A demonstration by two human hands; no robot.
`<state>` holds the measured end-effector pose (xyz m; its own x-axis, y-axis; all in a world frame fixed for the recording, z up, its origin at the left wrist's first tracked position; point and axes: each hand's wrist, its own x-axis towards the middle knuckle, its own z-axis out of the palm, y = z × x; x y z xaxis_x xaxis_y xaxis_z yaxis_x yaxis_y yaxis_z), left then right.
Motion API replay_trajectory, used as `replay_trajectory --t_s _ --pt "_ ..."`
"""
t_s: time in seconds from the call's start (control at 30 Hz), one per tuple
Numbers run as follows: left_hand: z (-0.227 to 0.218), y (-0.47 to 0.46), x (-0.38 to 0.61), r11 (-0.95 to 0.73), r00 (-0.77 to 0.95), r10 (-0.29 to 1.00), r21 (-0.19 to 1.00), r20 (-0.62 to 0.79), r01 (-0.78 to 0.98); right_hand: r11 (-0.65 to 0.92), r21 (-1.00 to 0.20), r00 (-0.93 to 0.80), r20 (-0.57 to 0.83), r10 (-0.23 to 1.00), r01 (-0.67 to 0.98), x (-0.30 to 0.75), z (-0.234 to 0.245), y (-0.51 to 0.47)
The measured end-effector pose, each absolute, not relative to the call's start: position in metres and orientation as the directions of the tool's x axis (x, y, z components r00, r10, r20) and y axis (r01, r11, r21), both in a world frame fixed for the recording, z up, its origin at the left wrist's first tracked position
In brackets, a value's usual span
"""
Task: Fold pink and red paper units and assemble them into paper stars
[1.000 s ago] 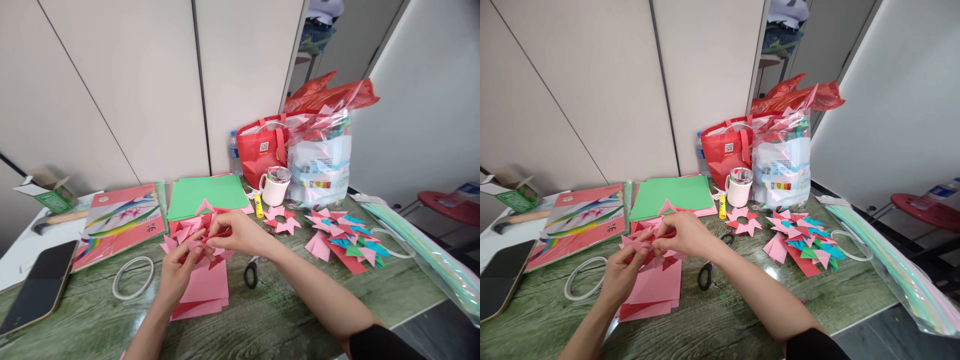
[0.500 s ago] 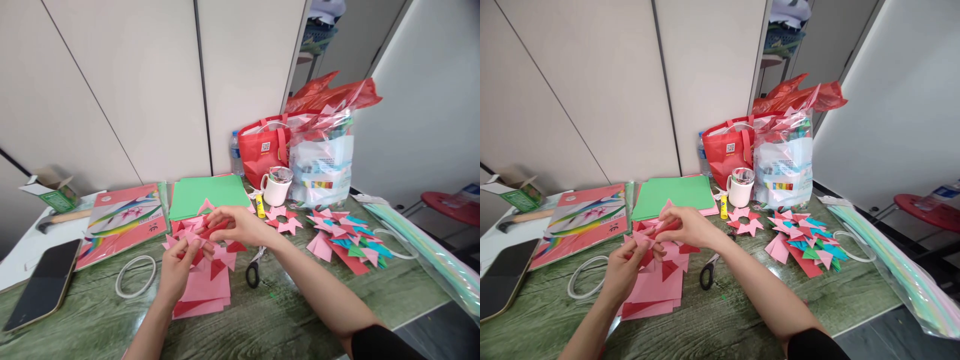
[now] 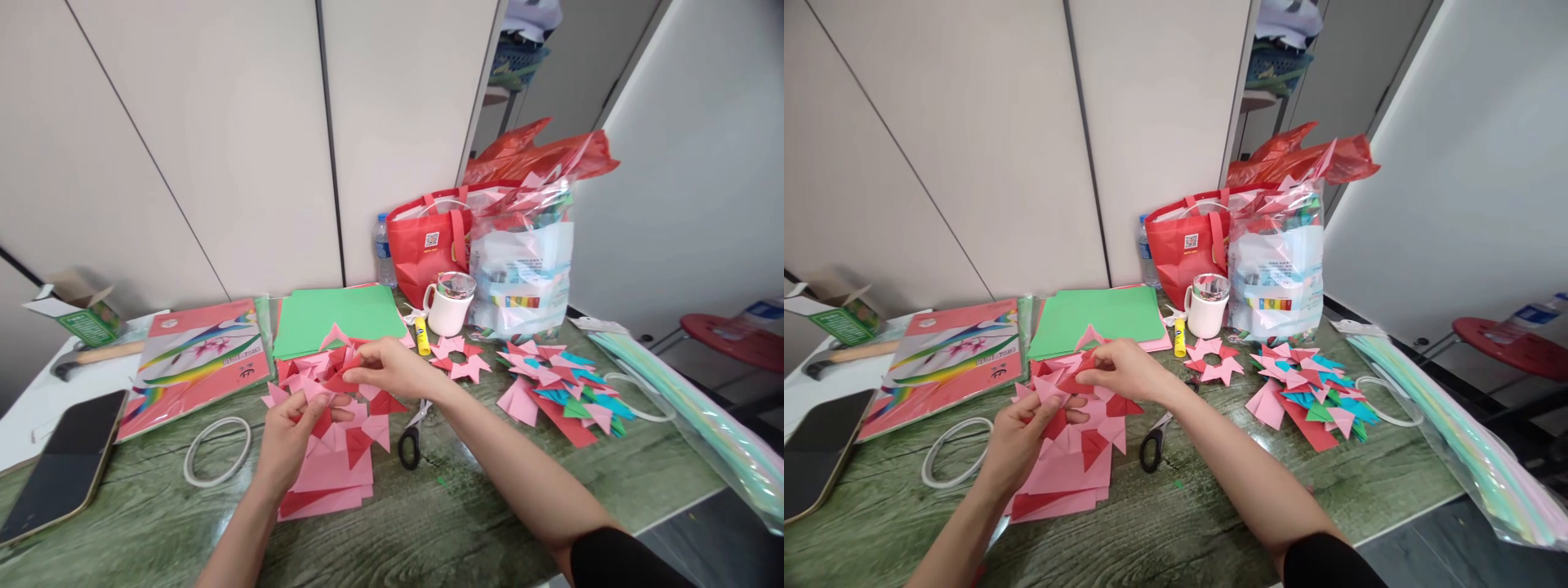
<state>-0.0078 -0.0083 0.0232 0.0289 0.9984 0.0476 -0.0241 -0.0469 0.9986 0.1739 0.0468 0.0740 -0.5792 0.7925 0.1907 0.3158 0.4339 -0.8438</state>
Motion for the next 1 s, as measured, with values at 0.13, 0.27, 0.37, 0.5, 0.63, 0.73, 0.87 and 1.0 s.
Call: replay_trajectory --t_s 0.13,0.27,0.37,0.5,0.63,0.73,0.87,1.0 --pt "0.022 -0.009 -0.007 -0.016 0.072 0.997 0.998 0.020 -0.057 0.407 -0.861 -0.579 0.173 0.797 0.304 0.172 0.071 0.047" --pt "0.022 -0.008 -0.006 0.054 0.089 0.995 0.985 -0.040 -0.162 0.404 -0.869 -0.576 0.181 0.797 0.285 0.170 0.068 0.050" --pt "0.024 -0.007 -0.004 0.113 0.059 0.993 0.962 -0.101 -0.250 0.407 -0.863 -0.530 0.204 0.823 0.299 0.168 0.066 0.052" --pt "0.030 -0.008 -0.003 0.154 -0.009 0.986 0.936 -0.166 -0.315 0.378 -0.888 -0.490 0.215 0.845 0.262 0.164 0.062 0.054" --pt "0.034 -0.009 -0.003 0.187 0.023 0.981 0.917 -0.191 -0.353 0.341 -0.920 -0.501 0.206 0.841 0.194 0.163 0.059 0.055" --pt "0.034 -0.010 -0.003 0.202 0.089 0.979 0.914 -0.183 -0.352 0.340 -0.921 -0.497 0.210 0.842 0.188 0.163 0.058 0.055" --pt "0.035 -0.010 -0.003 0.201 0.087 0.979 0.913 -0.182 -0.354 0.346 -0.923 -0.481 0.229 0.847 0.171 0.161 0.056 0.054" --pt "0.034 -0.010 -0.002 0.195 0.086 0.981 0.918 -0.176 -0.346 0.349 -0.922 -0.477 0.234 0.848 0.168 0.160 0.054 0.056"
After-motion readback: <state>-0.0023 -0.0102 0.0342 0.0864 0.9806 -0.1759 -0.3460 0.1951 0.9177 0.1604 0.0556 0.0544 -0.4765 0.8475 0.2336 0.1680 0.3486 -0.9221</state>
